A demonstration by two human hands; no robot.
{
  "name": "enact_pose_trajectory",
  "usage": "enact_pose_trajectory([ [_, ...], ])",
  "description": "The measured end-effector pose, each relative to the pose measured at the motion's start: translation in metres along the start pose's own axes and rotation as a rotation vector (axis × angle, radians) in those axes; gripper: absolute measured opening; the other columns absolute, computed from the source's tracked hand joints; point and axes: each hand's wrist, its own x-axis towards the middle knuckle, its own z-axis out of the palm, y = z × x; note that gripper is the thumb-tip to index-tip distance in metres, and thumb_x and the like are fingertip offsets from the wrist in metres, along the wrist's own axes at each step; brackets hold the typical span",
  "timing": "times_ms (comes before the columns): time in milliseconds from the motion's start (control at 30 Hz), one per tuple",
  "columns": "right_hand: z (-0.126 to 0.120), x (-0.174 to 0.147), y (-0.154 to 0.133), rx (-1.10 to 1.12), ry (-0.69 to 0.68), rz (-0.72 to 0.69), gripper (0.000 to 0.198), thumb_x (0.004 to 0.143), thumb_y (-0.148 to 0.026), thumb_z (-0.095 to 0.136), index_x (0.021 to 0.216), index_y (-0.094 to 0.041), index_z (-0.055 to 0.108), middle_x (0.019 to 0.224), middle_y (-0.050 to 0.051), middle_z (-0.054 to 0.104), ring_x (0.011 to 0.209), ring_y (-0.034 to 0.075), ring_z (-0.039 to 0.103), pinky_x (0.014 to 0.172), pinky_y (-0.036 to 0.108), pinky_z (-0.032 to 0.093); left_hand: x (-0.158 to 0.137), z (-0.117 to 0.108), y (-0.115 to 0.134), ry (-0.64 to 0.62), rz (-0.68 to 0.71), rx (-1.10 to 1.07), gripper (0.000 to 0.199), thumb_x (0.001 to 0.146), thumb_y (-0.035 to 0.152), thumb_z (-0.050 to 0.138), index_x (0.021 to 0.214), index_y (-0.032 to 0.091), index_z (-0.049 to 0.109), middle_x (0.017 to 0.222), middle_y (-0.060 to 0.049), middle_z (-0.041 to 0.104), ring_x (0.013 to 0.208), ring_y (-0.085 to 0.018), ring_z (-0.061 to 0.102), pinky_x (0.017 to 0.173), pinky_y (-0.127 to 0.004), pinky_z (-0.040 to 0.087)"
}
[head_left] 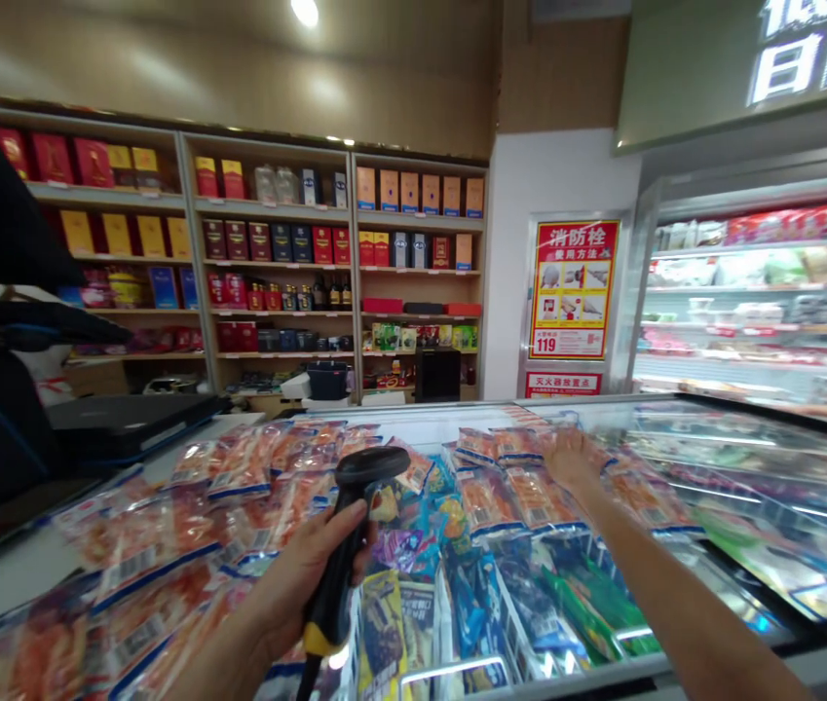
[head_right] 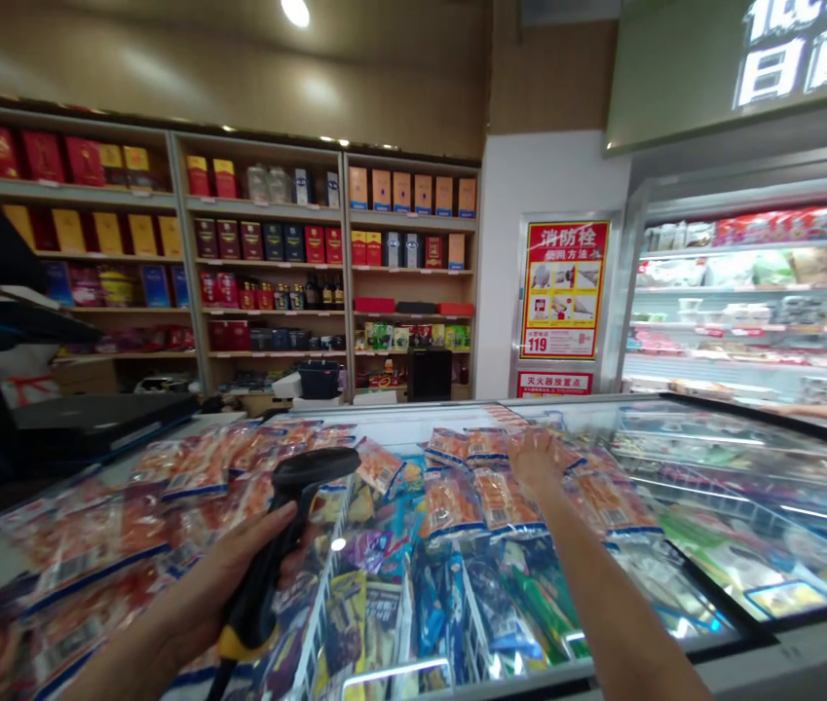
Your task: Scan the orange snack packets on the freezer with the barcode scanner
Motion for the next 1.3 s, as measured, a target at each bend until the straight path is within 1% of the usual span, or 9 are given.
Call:
enact_pose_trajectory([
  [67, -0.005, -0.014, -0.034, 0.048, 0.029, -0.125, 0.057, 0.079, -0.046, 0.022, 0.126, -0.014, 0.029, 0.134, 0.014, 0.019, 0.122, 0.028, 0.015, 0.092, 0.053, 0.016, -0.006, -0.007, 0.004, 0.008, 0.008, -0.016, 0.021, 0.066, 0.034, 0.058, 0.068, 0.014, 0.052, 0.059, 0.001, 0.054, 0.043, -0.005, 0.044, 0.041, -0.017, 0.037],
  [167, -0.008, -0.044, -0.092, 0.146, 0.001, -0.367, 0.054, 0.081, -0.044, 0.020, 0.124, -0.014, 0.032, 0.134, 0.011, 0.023, 0.123, 0.024, 0.015, 0.095, 0.047, 0.016, -0.013, -0.015, 0.008, -0.010, 0.017, -0.044, 0.022, 0.065, 0.034, 0.059, 0.069, 0.014, 0.053, 0.056, 0.001, 0.053, 0.042, -0.004, 0.043, 0.040, -0.016, 0.036],
  [267, -0.003, -0.069, -0.139, 0.216, -0.114, -0.453, 0.051, 0.082, -0.041, 0.023, 0.123, -0.014, 0.034, 0.131, 0.011, 0.029, 0.121, 0.024, 0.019, 0.096, 0.047, 0.015, -0.021, -0.022, 0.009, -0.011, 0.000, -0.044, 0.024, 0.064, 0.037, 0.059, 0.068, 0.013, 0.054, 0.052, 0.002, 0.052, 0.040, -0.005, 0.042, 0.037, -0.017, 0.035],
  [400, 0.010, -0.080, -0.172, 0.275, -0.258, -0.511, 0.051, 0.082, -0.038, 0.023, 0.125, -0.012, 0.030, 0.130, 0.012, 0.032, 0.120, 0.023, 0.025, 0.095, 0.043, 0.019, -0.033, -0.032, 0.008, 0.054, -0.047, -0.006, 0.024, 0.061, 0.036, 0.062, 0.064, 0.013, 0.054, 0.050, 0.002, 0.051, 0.039, -0.006, 0.042, 0.037, -0.017, 0.036],
  [633, 0.035, -0.065, -0.191, 0.352, -0.344, -0.496, 0.047, 0.080, -0.031, 0.032, 0.123, -0.011, 0.035, 0.124, 0.011, 0.041, 0.113, 0.019, 0.037, 0.091, 0.029, 0.030, -0.037, -0.047, 0.007, 0.086, -0.018, -0.039, 0.024, 0.059, 0.036, 0.063, 0.064, 0.014, 0.055, 0.051, 0.002, 0.051, 0.040, -0.005, 0.042, 0.038, -0.017, 0.035],
  [767, 0.048, -0.059, -0.195, 0.382, -0.373, -0.469, 0.044, 0.079, -0.027, 0.035, 0.120, -0.013, 0.039, 0.122, 0.010, 0.044, 0.111, 0.019, 0.041, 0.089, 0.028, 0.031, -0.035, -0.052, 0.003, 0.055, -0.039, -0.040, 0.024, 0.061, 0.036, 0.062, 0.065, 0.014, 0.054, 0.052, 0.001, 0.052, 0.041, -0.006, 0.042, 0.040, -0.018, 0.035],
  [1033, 0.070, -0.056, -0.194, 0.358, -0.395, -0.451, 0.044, 0.077, -0.026, 0.037, 0.117, -0.009, 0.041, 0.111, 0.014, 0.053, 0.102, 0.021, 0.049, 0.080, 0.028, 0.037, -0.033, -0.051, -0.005, 0.119, -0.038, -0.018, 0.024, 0.062, 0.036, 0.061, 0.065, 0.014, 0.053, 0.054, 0.002, 0.052, 0.040, -0.004, 0.043, 0.040, -0.017, 0.034],
  [1133, 0.066, -0.060, -0.192, 0.312, -0.371, -0.423, 0.038, 0.075, -0.029, 0.041, 0.107, -0.010, 0.051, 0.102, 0.015, 0.058, 0.095, 0.023, 0.053, 0.075, 0.028, 0.039, -0.031, -0.052, -0.005, 0.138, -0.029, -0.034, 0.022, 0.062, 0.035, 0.061, 0.067, 0.016, 0.052, 0.054, 0.003, 0.052, 0.041, -0.005, 0.044, 0.040, -0.017, 0.034],
  [1300, 0.054, -0.072, -0.189, 0.321, -0.396, -0.390, 0.030, 0.072, -0.034, 0.042, 0.075, -0.013, 0.063, 0.078, 0.012, 0.064, 0.079, 0.023, 0.058, 0.063, 0.027, 0.040, -0.030, -0.060, -0.005, 0.161, -0.055, -0.030, 0.025, 0.060, 0.036, 0.063, 0.062, 0.015, 0.050, 0.051, 0.003, 0.052, 0.040, -0.004, 0.043, 0.039, -0.016, 0.034],
])
